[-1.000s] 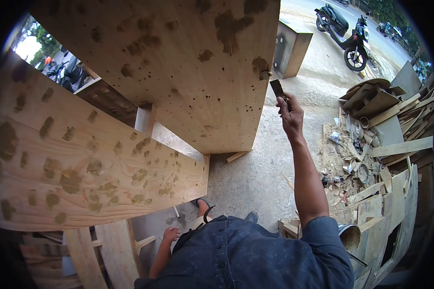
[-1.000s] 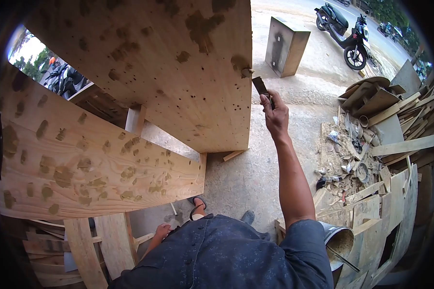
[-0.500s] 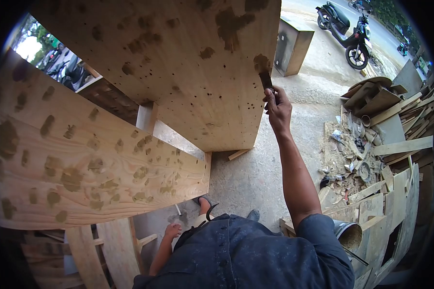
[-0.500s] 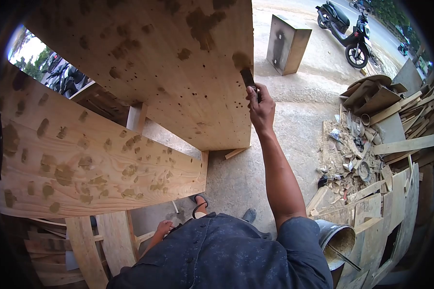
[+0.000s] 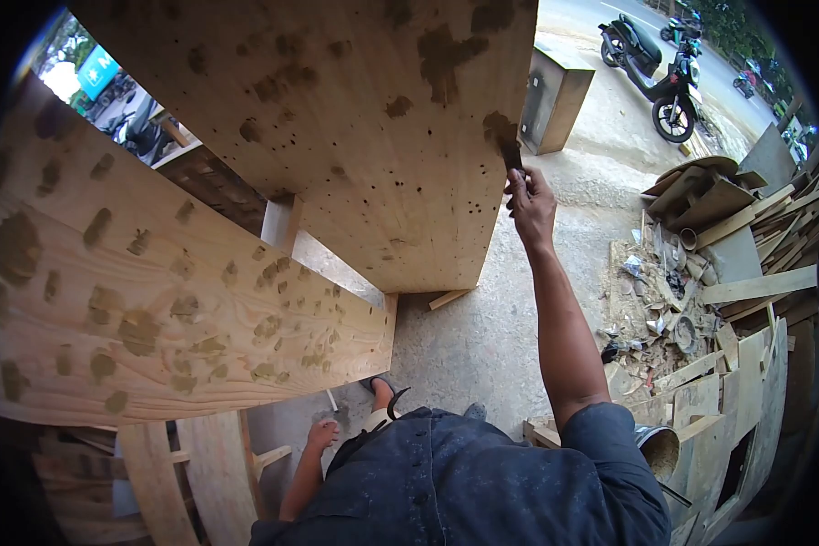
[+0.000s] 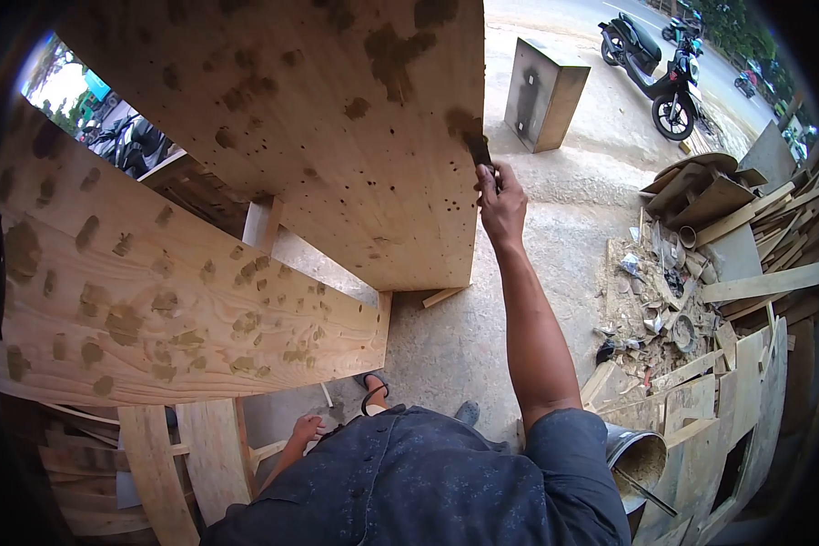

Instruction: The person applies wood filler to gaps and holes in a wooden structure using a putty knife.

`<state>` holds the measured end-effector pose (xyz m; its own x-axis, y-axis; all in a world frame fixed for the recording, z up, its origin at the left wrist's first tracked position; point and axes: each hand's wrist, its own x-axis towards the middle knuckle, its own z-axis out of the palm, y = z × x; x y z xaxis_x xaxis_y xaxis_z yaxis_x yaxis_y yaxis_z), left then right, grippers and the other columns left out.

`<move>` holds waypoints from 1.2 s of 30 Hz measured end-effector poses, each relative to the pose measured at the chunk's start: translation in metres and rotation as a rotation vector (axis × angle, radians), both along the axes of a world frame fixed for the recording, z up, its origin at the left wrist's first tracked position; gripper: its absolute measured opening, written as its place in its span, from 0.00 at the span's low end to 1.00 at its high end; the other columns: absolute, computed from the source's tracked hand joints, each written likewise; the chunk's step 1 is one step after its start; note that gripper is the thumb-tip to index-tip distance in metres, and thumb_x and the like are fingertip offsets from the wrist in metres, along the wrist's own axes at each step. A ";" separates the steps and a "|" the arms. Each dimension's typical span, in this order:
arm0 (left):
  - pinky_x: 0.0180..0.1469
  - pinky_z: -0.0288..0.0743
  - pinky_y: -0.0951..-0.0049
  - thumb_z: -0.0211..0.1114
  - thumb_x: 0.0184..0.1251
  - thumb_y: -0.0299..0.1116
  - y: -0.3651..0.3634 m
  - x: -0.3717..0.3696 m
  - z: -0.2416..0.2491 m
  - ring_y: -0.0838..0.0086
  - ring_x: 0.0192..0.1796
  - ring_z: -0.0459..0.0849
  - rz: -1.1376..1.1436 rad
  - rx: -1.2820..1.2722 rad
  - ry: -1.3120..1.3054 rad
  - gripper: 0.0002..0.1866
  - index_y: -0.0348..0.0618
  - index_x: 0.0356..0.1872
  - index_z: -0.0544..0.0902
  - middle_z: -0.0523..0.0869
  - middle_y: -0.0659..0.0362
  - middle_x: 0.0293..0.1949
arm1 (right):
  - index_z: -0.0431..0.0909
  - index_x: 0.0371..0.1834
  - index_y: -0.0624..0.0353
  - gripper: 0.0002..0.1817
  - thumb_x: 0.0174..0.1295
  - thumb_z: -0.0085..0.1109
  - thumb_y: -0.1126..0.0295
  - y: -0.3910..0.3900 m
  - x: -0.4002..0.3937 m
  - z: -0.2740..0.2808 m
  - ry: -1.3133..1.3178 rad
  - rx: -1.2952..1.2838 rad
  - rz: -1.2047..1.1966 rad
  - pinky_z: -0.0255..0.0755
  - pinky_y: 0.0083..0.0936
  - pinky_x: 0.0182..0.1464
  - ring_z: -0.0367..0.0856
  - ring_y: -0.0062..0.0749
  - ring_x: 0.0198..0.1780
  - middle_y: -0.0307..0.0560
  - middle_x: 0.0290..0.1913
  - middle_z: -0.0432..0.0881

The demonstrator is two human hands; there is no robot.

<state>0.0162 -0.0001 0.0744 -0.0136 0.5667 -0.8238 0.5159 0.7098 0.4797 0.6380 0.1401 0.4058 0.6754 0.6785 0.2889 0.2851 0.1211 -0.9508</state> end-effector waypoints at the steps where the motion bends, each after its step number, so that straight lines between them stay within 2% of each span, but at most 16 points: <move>1: 0.26 0.74 0.75 0.62 0.71 0.43 0.000 0.001 0.002 0.75 0.29 0.85 0.009 0.004 0.015 0.18 0.43 0.55 0.82 0.89 0.58 0.38 | 0.81 0.52 0.57 0.16 0.74 0.60 0.55 -0.005 -0.004 -0.008 0.022 -0.023 -0.011 0.69 0.18 0.23 0.76 0.16 0.23 0.38 0.28 0.82; 5: 0.27 0.74 0.76 0.62 0.71 0.43 -0.007 0.004 -0.002 0.75 0.29 0.85 -0.004 -0.005 0.024 0.18 0.44 0.54 0.82 0.89 0.59 0.38 | 0.80 0.53 0.59 0.18 0.75 0.60 0.56 -0.018 -0.022 -0.006 0.116 -0.101 -0.060 0.70 0.18 0.24 0.76 0.17 0.23 0.39 0.28 0.81; 7: 0.27 0.74 0.76 0.62 0.71 0.44 -0.009 0.006 0.001 0.75 0.29 0.85 -0.025 -0.007 0.041 0.18 0.45 0.54 0.82 0.89 0.59 0.38 | 0.82 0.51 0.60 0.17 0.73 0.61 0.57 -0.018 -0.028 0.008 0.105 0.014 -0.035 0.74 0.23 0.29 0.79 0.20 0.26 0.41 0.29 0.84; 9: 0.28 0.75 0.75 0.62 0.71 0.44 -0.011 0.000 0.001 0.75 0.29 0.85 -0.050 -0.015 0.065 0.18 0.45 0.54 0.82 0.89 0.59 0.38 | 0.82 0.50 0.60 0.17 0.74 0.61 0.56 -0.010 -0.027 0.016 0.055 0.053 -0.030 0.74 0.23 0.29 0.80 0.20 0.25 0.41 0.28 0.84; 11: 0.27 0.76 0.74 0.61 0.71 0.44 -0.009 -0.005 -0.008 0.74 0.28 0.85 -0.036 -0.010 0.031 0.18 0.45 0.54 0.82 0.89 0.59 0.38 | 0.82 0.49 0.60 0.17 0.74 0.61 0.55 -0.001 -0.022 0.012 0.120 0.008 -0.006 0.74 0.23 0.28 0.80 0.20 0.25 0.41 0.27 0.84; 13: 0.28 0.76 0.73 0.61 0.71 0.44 -0.006 -0.001 -0.003 0.74 0.29 0.85 -0.015 0.000 0.029 0.18 0.45 0.54 0.83 0.89 0.59 0.38 | 0.82 0.49 0.60 0.17 0.73 0.61 0.55 -0.005 -0.022 -0.005 0.073 -0.102 -0.062 0.75 0.25 0.29 0.81 0.22 0.25 0.41 0.27 0.84; 15: 0.28 0.76 0.73 0.61 0.71 0.44 -0.003 0.005 -0.001 0.74 0.29 0.85 0.014 0.010 0.022 0.18 0.45 0.54 0.83 0.89 0.58 0.38 | 0.81 0.47 0.59 0.16 0.74 0.60 0.56 -0.012 -0.026 -0.018 0.106 -0.174 -0.072 0.72 0.20 0.25 0.76 0.18 0.23 0.40 0.29 0.83; 17: 0.28 0.75 0.73 0.61 0.72 0.44 -0.007 0.008 -0.001 0.73 0.31 0.86 -0.021 0.016 0.030 0.18 0.45 0.54 0.83 0.89 0.58 0.38 | 0.80 0.48 0.59 0.16 0.74 0.60 0.55 -0.013 -0.022 -0.021 0.125 -0.180 -0.059 0.72 0.19 0.25 0.76 0.17 0.23 0.40 0.29 0.83; 19: 0.28 0.75 0.73 0.62 0.72 0.44 -0.011 0.007 -0.001 0.73 0.31 0.86 -0.031 0.004 0.041 0.18 0.45 0.54 0.83 0.89 0.58 0.38 | 0.82 0.50 0.61 0.17 0.74 0.60 0.56 -0.016 -0.025 0.004 0.088 -0.031 -0.056 0.75 0.24 0.30 0.81 0.22 0.27 0.42 0.28 0.84; 21: 0.28 0.75 0.73 0.62 0.71 0.45 -0.014 0.000 -0.004 0.73 0.31 0.87 -0.048 -0.011 0.057 0.18 0.45 0.54 0.82 0.89 0.58 0.38 | 0.81 0.52 0.61 0.18 0.74 0.61 0.56 -0.014 -0.025 0.022 0.061 0.028 -0.049 0.74 0.22 0.29 0.79 0.20 0.26 0.42 0.28 0.84; 23: 0.27 0.75 0.72 0.63 0.71 0.45 -0.016 -0.010 -0.016 0.72 0.30 0.86 0.014 -0.030 0.023 0.19 0.44 0.54 0.82 0.89 0.58 0.38 | 0.82 0.49 0.62 0.19 0.73 0.61 0.55 -0.009 -0.014 0.014 0.148 -0.010 -0.034 0.74 0.22 0.28 0.79 0.20 0.25 0.42 0.28 0.84; 26: 0.27 0.74 0.71 0.63 0.70 0.45 -0.013 -0.005 -0.006 0.72 0.29 0.86 0.049 -0.015 0.035 0.19 0.43 0.53 0.82 0.89 0.58 0.38 | 0.85 0.41 0.64 0.19 0.72 0.63 0.55 -0.019 -0.020 0.000 0.162 -0.137 -0.075 0.75 0.21 0.30 0.81 0.20 0.26 0.41 0.27 0.85; 30: 0.26 0.74 0.71 0.64 0.70 0.45 -0.016 -0.007 -0.015 0.72 0.28 0.86 0.036 -0.014 0.024 0.19 0.43 0.52 0.82 0.89 0.58 0.38 | 0.85 0.41 0.64 0.18 0.71 0.65 0.56 -0.012 -0.039 0.027 -0.067 0.034 0.003 0.75 0.22 0.32 0.81 0.19 0.26 0.41 0.26 0.85; 33: 0.26 0.74 0.72 0.64 0.70 0.45 -0.012 -0.007 -0.013 0.73 0.28 0.86 0.031 -0.004 0.031 0.18 0.43 0.51 0.83 0.89 0.58 0.37 | 0.85 0.40 0.63 0.18 0.71 0.64 0.55 0.002 -0.041 0.064 -0.203 0.028 0.028 0.75 0.22 0.32 0.81 0.19 0.26 0.41 0.26 0.84; 36: 0.26 0.74 0.72 0.65 0.69 0.44 -0.014 -0.009 -0.018 0.73 0.27 0.85 0.059 0.036 0.021 0.16 0.45 0.48 0.85 0.89 0.59 0.34 | 0.85 0.40 0.63 0.20 0.71 0.63 0.53 0.010 -0.029 0.054 -0.156 -0.042 0.034 0.74 0.22 0.30 0.80 0.20 0.25 0.42 0.25 0.84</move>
